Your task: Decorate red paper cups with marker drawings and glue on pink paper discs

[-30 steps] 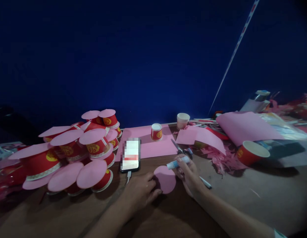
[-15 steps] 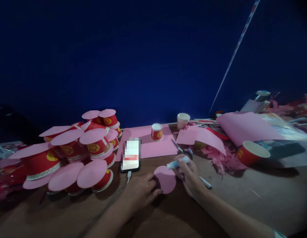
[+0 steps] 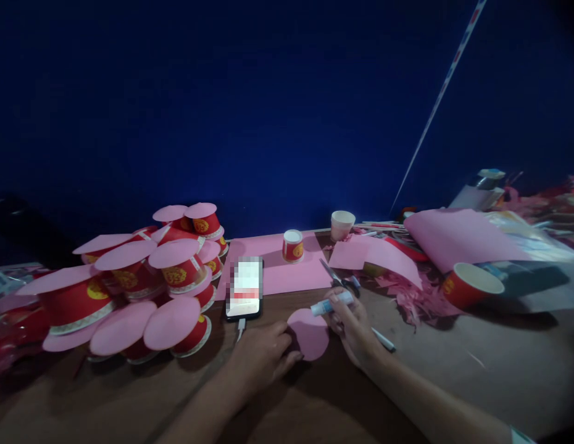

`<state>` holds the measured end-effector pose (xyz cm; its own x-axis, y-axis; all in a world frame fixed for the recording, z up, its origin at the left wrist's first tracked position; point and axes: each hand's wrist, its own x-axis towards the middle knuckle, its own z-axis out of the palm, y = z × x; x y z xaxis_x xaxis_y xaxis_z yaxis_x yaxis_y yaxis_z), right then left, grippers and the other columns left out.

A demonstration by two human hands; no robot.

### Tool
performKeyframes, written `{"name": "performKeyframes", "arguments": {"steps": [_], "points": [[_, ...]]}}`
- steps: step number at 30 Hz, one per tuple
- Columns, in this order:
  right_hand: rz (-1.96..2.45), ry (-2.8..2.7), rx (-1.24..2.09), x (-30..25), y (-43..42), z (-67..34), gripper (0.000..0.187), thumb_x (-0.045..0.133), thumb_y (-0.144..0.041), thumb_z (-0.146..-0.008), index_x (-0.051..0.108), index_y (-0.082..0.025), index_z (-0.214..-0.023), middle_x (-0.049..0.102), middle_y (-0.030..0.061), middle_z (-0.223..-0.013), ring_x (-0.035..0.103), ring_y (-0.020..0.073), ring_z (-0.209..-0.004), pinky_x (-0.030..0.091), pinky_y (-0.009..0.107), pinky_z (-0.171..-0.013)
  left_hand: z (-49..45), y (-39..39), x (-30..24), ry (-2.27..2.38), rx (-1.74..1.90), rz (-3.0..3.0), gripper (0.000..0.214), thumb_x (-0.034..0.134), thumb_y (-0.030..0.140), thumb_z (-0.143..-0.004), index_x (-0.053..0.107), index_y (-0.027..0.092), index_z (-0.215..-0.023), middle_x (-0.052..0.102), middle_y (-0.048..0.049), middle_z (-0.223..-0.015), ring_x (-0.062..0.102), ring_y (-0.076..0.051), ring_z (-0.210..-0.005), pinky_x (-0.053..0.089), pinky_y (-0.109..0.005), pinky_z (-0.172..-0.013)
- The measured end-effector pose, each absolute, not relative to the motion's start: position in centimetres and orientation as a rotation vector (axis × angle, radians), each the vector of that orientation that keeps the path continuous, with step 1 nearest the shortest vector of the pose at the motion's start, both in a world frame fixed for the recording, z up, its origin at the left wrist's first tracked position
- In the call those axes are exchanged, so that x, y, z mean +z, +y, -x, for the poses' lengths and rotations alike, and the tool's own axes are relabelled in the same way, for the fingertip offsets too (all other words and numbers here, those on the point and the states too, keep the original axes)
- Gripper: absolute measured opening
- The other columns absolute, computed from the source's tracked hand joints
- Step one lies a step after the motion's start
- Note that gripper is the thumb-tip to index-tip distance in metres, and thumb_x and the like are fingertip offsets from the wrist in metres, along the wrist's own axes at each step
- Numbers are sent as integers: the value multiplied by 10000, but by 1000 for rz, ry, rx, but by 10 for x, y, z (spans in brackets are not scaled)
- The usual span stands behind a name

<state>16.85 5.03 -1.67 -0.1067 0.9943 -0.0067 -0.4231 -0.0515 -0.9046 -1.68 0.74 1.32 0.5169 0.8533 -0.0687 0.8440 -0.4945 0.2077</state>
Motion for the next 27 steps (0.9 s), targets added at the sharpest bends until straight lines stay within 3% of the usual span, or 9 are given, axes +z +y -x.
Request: {"name": "performKeyframes", "arguments": {"steps": [27], "points": [[854,-963,1475,-18,50,-168,304,660,-455,-749,533,-179,-743,337,-86,-494,233,54,-440,136,209,-407,18,8,10,1424,103,-2537,269,428,336,-880,642,181,-829,645,-60,-973,631,-186,-798,469,-276,-651]]}}
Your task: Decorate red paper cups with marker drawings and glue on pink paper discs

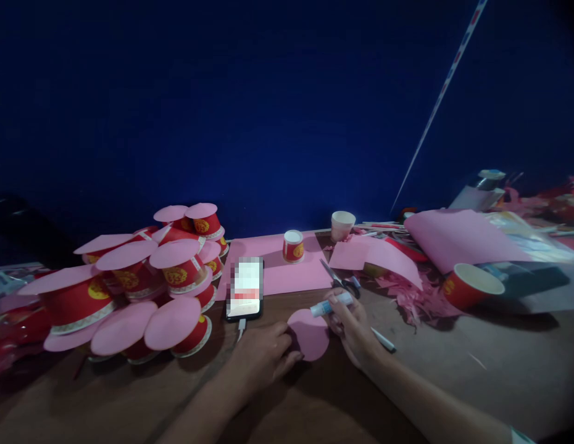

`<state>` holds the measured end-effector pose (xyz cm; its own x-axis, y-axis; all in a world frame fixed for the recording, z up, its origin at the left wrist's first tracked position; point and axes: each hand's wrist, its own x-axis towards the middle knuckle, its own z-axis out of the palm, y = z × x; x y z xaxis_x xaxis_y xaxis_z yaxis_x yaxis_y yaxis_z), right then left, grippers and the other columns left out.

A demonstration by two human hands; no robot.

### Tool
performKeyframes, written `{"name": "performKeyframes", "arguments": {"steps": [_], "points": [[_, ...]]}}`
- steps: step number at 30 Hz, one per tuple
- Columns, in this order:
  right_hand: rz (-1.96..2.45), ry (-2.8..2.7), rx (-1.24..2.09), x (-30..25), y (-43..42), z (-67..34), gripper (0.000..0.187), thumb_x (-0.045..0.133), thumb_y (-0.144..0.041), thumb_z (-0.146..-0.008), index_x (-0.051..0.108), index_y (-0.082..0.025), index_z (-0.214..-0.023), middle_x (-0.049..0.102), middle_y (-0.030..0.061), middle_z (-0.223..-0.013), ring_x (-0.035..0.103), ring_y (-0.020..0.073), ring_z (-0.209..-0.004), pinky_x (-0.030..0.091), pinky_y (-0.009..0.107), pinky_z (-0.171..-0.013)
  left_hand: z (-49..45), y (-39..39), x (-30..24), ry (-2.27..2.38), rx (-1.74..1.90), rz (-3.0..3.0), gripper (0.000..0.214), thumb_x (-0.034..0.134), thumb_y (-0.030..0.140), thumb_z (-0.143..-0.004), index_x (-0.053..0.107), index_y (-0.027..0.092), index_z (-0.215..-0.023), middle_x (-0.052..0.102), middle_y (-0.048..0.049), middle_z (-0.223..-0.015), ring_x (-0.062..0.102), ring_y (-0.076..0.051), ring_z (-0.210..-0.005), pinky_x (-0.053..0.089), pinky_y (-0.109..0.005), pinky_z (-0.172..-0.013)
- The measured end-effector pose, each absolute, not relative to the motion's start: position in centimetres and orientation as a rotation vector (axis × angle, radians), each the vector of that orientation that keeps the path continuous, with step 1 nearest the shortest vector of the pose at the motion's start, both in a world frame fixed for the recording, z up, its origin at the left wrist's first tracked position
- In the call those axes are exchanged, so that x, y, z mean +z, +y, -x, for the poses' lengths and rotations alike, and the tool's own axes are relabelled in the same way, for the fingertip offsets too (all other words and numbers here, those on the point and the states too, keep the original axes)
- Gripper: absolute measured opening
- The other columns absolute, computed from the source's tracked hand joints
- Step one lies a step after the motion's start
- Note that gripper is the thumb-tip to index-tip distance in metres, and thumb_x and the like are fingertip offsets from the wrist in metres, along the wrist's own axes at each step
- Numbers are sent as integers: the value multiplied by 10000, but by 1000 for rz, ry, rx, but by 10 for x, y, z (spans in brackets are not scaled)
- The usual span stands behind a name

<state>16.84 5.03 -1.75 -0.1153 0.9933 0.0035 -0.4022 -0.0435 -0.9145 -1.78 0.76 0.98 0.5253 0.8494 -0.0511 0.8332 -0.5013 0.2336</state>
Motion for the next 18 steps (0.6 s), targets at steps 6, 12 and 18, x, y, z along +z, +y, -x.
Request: {"name": "performKeyframes", "arguments": {"steps": [6,12,18], "points": [[877,-949,1481,-18,51,-168,327,668,-476,-730,520,-185,-744,320,-94,-485,209,54,-429,122,210,-406,18,8,8,1439,100,-2554,273,432,345,-877,645,185,-820,648,-59,-963,634,-185,-781,468,-274,-638],[861,-946,1492,-18,50,-169,307,665,-458,-742,530,-182,-751,326,-90,-493,215,50,-436,119,209,-406,17,9,8,1429,121,-2542,263,442,324,-873,650,175,-811,652,-64,-951,636,-194,-791,477,-288,-657],[860,-946,1489,-17,50,-168,293,673,-437,-743,536,-178,-743,326,-89,-490,221,47,-437,131,202,-404,17,8,10,1412,120,-2542,256,444,325,-873,646,177,-820,651,-62,-966,632,-188,-803,473,-280,-660]]}}
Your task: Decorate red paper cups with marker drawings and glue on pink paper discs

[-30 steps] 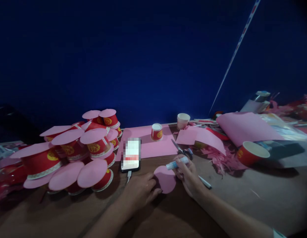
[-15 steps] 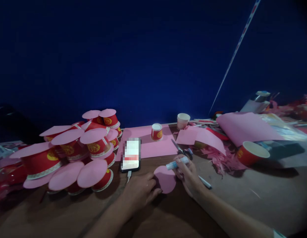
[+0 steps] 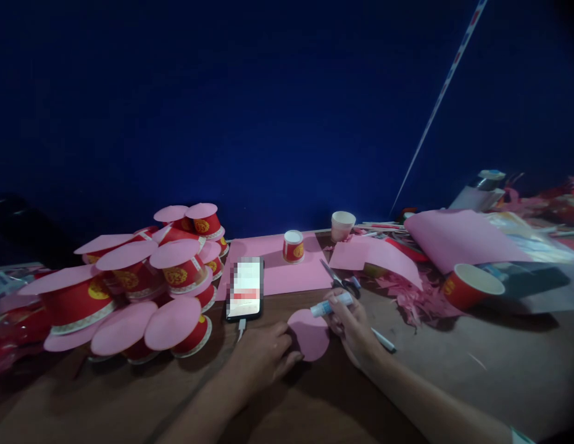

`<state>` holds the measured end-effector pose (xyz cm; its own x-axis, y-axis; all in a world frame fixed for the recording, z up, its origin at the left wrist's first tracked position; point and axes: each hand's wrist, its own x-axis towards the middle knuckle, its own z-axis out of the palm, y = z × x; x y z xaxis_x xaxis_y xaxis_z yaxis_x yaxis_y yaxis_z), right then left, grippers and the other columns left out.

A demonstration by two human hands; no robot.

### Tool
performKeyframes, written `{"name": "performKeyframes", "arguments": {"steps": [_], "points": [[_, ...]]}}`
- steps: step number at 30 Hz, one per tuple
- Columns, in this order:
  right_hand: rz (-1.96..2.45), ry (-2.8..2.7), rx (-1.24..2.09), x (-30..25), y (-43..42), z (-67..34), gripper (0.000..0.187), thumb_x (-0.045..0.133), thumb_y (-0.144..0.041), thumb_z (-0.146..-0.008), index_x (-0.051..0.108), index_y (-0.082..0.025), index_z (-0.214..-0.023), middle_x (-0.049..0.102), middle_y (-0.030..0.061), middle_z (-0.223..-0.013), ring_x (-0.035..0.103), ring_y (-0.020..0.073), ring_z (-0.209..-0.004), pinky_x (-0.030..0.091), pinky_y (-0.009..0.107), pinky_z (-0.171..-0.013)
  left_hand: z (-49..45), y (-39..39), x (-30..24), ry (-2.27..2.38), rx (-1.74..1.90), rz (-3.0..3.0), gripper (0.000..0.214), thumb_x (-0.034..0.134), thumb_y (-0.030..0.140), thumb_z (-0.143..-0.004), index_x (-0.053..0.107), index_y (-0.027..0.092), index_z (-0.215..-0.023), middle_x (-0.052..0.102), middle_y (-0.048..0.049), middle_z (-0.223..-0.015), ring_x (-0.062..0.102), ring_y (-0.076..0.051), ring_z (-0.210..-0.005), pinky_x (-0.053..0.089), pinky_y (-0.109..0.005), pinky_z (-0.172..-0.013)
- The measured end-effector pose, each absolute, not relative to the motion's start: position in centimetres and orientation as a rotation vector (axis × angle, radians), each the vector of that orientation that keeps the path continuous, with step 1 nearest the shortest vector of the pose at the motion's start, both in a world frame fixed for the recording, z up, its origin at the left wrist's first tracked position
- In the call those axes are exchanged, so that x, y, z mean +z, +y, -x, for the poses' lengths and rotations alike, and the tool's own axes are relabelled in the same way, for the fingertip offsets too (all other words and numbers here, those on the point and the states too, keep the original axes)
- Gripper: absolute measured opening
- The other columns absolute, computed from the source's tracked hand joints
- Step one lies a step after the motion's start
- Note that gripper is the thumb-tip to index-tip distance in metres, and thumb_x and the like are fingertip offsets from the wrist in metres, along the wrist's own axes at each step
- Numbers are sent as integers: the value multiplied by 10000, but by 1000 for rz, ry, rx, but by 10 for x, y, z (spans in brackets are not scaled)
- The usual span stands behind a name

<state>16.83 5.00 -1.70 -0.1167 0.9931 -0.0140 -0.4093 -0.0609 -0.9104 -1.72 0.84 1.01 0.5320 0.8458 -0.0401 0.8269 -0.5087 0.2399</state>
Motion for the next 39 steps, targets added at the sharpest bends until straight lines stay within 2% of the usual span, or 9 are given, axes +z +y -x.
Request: {"name": "performKeyframes", "arguments": {"steps": [39], "points": [[874,-970,1489,-19,51,-169,318,652,-467,-755,521,-178,-748,312,-90,-498,208,50,-441,119,213,-408,19,9,6,1426,121,-2566,285,420,350,-884,640,185,-812,651,-50,-956,639,-190,-788,484,-290,-654]]}}
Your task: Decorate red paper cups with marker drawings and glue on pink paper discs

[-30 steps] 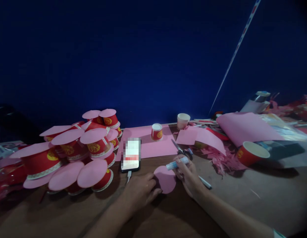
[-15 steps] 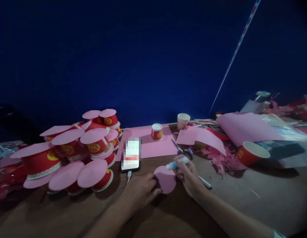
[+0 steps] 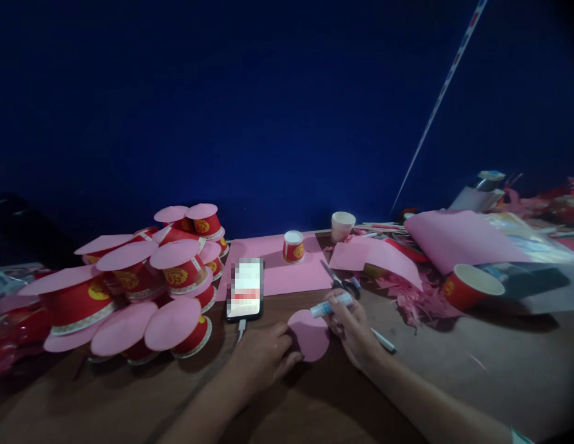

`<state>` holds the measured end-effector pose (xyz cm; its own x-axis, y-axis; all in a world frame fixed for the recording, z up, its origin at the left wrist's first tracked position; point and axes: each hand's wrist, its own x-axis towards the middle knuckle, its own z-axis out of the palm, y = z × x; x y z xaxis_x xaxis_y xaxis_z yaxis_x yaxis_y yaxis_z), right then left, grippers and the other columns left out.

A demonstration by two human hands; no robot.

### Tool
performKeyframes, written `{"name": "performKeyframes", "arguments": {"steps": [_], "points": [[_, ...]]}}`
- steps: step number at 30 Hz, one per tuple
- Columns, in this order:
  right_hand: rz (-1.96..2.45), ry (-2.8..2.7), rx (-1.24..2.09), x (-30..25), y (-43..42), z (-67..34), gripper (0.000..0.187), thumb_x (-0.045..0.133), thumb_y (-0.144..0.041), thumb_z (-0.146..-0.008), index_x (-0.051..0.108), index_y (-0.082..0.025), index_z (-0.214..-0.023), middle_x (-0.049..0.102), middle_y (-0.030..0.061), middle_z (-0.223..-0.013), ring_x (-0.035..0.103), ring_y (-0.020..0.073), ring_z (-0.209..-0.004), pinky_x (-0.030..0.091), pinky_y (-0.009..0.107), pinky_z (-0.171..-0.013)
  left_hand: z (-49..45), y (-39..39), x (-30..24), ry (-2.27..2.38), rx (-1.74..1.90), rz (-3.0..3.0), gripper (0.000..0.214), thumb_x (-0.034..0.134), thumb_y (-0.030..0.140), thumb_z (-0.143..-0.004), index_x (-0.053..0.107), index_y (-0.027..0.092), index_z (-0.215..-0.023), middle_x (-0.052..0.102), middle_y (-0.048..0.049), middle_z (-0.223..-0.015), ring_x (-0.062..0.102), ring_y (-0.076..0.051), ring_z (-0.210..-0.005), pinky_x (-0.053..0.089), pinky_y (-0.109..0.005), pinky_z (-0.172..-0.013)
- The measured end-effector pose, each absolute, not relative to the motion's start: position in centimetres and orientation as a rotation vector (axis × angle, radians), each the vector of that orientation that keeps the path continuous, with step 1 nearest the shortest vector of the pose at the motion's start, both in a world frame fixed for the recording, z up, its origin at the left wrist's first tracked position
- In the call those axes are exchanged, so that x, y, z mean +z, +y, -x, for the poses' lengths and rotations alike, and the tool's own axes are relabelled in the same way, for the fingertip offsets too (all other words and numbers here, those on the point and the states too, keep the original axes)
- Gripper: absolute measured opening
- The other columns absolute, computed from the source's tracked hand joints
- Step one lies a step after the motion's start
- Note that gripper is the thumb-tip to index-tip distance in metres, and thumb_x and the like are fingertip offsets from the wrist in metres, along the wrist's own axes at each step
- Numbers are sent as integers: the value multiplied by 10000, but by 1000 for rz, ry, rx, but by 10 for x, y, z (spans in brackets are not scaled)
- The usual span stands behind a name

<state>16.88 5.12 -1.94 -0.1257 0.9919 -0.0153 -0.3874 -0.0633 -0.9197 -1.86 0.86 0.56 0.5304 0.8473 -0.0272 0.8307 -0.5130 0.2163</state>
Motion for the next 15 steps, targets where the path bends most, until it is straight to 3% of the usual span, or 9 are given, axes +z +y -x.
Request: {"name": "performKeyframes", "arguments": {"steps": [15], "points": [[878,-951,1487,-19,51,-169,311,671,-451,-741,526,-176,-750,313,-93,-486,207,42,-432,122,202,-398,19,8,6,1429,101,-2565,288,415,354,-885,637,183,-816,648,-54,-963,640,-195,-789,480,-291,-647]]}}
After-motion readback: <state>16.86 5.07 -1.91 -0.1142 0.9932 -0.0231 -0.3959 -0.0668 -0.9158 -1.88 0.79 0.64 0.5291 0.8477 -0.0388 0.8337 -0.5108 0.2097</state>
